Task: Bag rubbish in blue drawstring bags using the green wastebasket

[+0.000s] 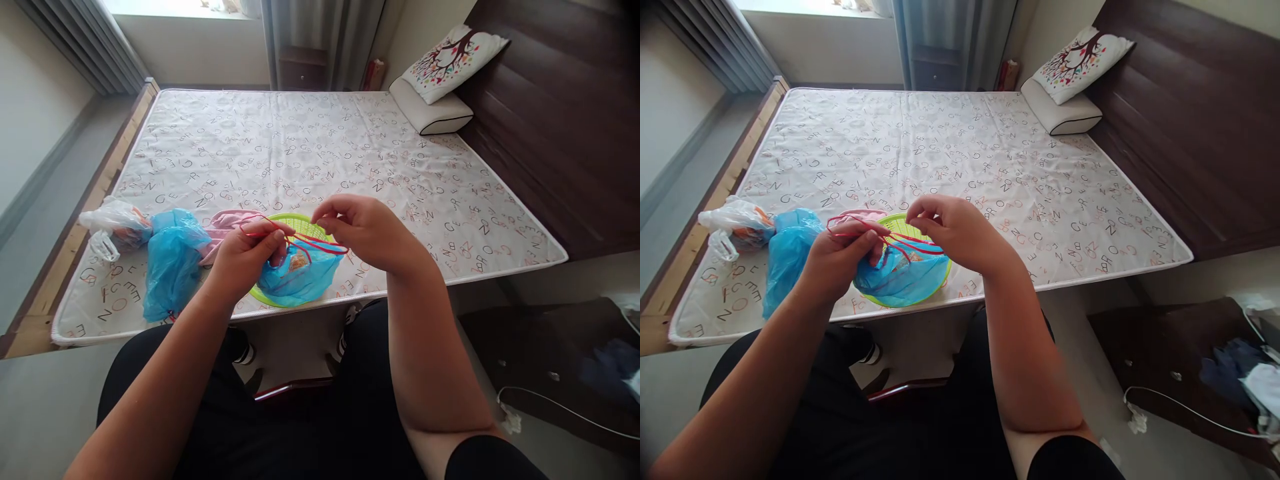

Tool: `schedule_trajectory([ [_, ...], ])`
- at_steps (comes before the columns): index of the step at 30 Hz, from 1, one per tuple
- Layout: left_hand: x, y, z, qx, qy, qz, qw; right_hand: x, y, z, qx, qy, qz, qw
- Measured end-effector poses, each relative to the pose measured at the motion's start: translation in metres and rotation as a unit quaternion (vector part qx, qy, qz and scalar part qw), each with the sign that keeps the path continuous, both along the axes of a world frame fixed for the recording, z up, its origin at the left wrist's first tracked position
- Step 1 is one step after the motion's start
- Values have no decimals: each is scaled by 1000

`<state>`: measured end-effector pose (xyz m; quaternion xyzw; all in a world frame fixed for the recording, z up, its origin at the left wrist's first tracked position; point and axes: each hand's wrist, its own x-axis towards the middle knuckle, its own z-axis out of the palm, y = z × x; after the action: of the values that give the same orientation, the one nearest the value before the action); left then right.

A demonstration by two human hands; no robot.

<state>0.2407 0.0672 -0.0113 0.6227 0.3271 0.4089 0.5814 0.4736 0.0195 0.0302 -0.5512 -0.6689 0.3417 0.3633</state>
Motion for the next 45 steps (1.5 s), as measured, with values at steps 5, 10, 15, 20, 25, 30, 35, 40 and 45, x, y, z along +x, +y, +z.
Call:
schedule_trajectory([
  [5,3,1,-2,-7,-15,0,1000,-4,2,0,-67,-3,87,994],
  [10,-5,1,1,7,20,-83,996,-10,5,-8,-59,-17,107,992],
  [15,-11,1,3,23,23,-133,991,-17,0,-4,18,-24,55,998],
  [20,-13,3,0,36,16,-156,987,-17,-2,2,102,-76,123,984],
  [25,-14,5,-1,25,20,-136,990,-20,-2,-1,21,-39,158,986],
  [30,-14,6,-6,8,36,-95,995,-22,-2,0,25,-44,54,997],
  [35,-3,3,-8,-6,26,35,999,-27,1,0,23,-18,-43,999],
  [40,5,4,-9,-54,-7,81,995,-49,1,-4,-7,14,8,1000],
  [45,0,10,-12,-92,-9,74,993,-65,7,-24,23,-42,43,998],
])
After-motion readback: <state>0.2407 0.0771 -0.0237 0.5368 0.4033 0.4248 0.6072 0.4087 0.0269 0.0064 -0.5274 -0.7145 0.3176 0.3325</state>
